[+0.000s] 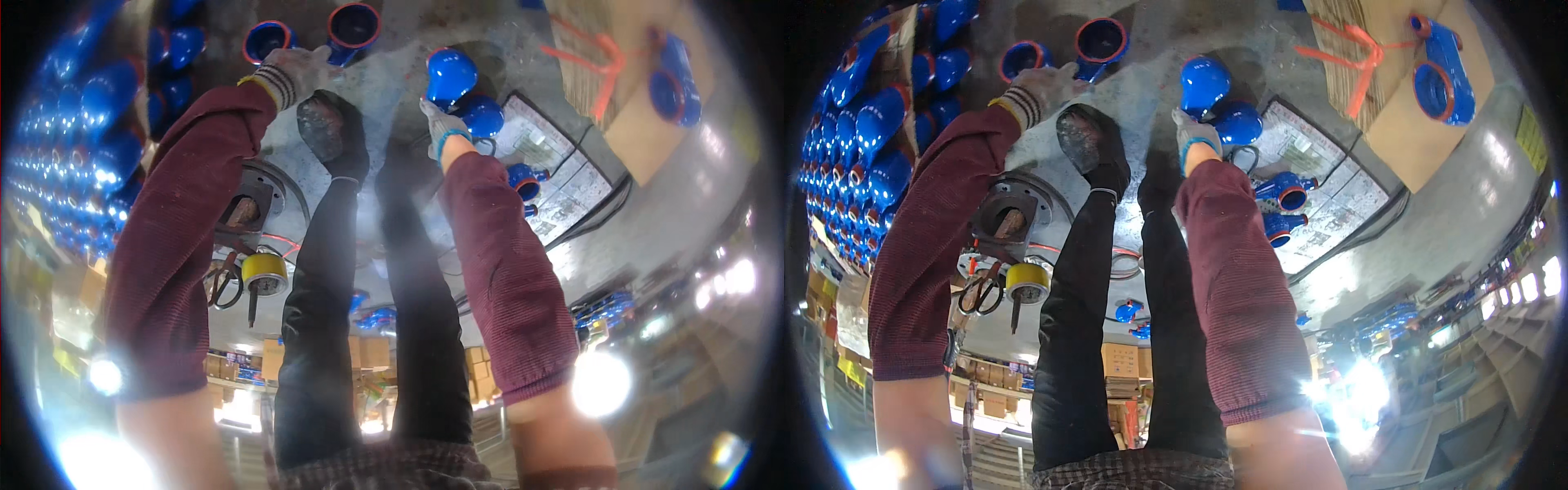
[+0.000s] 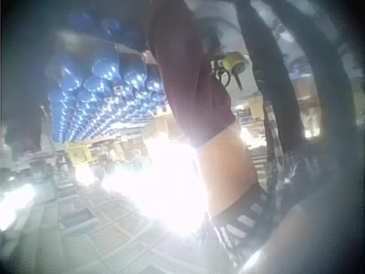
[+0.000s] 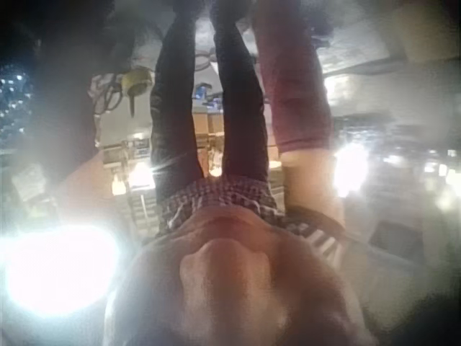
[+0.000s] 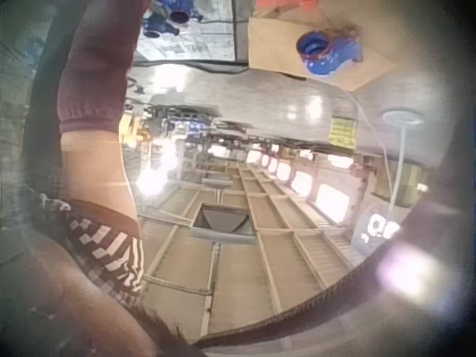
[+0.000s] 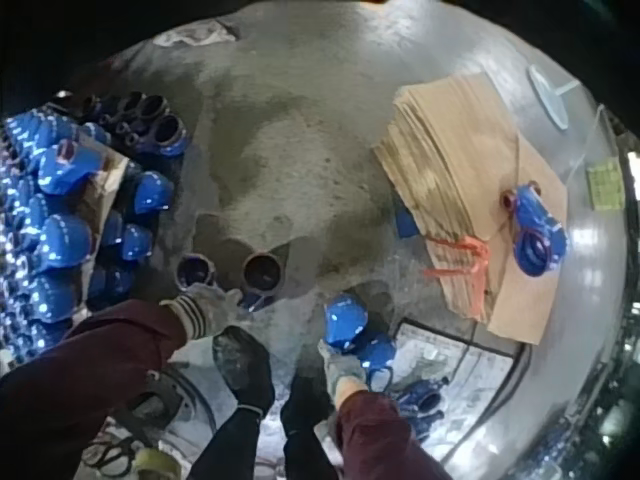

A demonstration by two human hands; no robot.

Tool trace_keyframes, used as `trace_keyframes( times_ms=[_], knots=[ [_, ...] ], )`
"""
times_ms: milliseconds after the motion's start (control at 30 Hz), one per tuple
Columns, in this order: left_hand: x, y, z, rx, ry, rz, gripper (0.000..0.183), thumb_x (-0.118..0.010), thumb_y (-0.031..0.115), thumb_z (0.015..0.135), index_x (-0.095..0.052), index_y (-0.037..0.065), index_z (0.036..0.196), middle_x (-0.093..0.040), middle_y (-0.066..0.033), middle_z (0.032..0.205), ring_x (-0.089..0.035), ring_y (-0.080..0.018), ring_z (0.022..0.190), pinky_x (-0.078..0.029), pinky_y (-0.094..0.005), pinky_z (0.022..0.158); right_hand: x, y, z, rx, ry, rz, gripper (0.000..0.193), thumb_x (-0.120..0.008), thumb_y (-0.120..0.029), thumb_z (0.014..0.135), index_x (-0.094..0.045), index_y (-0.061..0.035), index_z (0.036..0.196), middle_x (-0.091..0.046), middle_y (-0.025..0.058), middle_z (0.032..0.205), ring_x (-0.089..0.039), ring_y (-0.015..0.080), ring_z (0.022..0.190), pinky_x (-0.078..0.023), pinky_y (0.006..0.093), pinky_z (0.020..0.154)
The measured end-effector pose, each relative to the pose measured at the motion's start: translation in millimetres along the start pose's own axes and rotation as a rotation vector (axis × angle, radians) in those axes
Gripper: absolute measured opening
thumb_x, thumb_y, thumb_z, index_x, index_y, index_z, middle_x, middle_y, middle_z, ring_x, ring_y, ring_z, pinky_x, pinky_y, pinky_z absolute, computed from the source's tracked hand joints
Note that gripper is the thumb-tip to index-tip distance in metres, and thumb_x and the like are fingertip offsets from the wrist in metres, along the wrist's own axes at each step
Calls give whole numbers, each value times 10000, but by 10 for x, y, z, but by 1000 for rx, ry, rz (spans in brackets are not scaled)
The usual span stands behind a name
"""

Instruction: The person assembles a flat cardboard box by hand, then packs blue plastic components into it, separating layers with separator sheets.

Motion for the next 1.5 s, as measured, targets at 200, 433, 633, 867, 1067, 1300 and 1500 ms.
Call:
trace_keyframes(
  times_ms=[200,433,633,867,1067,1300,1500],
  knots=[
    [171,-515,-767,64,62,-210,340,-584,212,797,-580,243,1135,-573,-136,1021,-603,-321,922,-488,-412,779,-1046,-548,-1361,-85,-344,-152,500,-480,-522,879,-480,-191,1254,-495,45,1222,-442,230,1145,-312,536,929],
    [699,470,-1711,147,544,-639,372,-585,140,737,-604,259,1089,-611,-59,1012,-620,-261,917,-519,-396,721,-54,-1833,-2715,-127,-353,-681,367,-625,-529,802,-599,-165,848,-549,-24,806,-510,117,679,-435,337,567],
    [1131,1518,-3311,281,792,-833,258,-569,272,834,-551,258,1091,-535,-76,1006,-633,-268,767,-518,-404,570,285,-2086,-3398,247,-636,-1310,334,-426,-343,936,-626,-91,846,-609,51,652,-580,207,539,-467,371,525],
    [592,2682,-5877,657,1301,-1220,264,-613,193,815,-568,168,1074,-529,-64,882,-569,-257,791,-476,-371,680,220,-2152,-5511,467,-256,-1878,688,-427,-728,785,-651,-78,760,-616,67,723,-563,201,648,-427,354,618],
    [-461,3716,-7538,1285,1731,-1315,412,-734,109,736,-580,87,1118,-602,-94,965,-604,-202,843,-494,-312,733,939,-2016,-5950,124,-195,-1715,496,-561,-619,789,-607,-126,778,-547,43,669,-510,176,493,-435,342,440],
    [-2346,4981,-8529,1720,2156,-1837,415,-639,-10,762,-529,47,1159,-557,-53,934,-562,-110,791,-495,-251,695,434,-1923,-7142,313,-75,-1960,469,-569,-602,795,-619,-136,798,-551,23,638,-514,163,494,-421,306,455],
    [-4363,5535,-8834,2147,2052,-1649,446,-702,59,673,-578,40,1101,-594,-53,973,-555,-132,835,-475,-284,759,-672,-654,-8331,409,-132,-2097,467,-576,-602,791,-625,-138,811,-558,21,640,-514,157,504,-417,293,471]
  ],
)
Point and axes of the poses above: each hand's wrist, its own z-axis towards the middle knuckle, its own x-axis out of the back of the hand, y = z × x, the point moved 9 cm from there along z, towards the middle knuckle
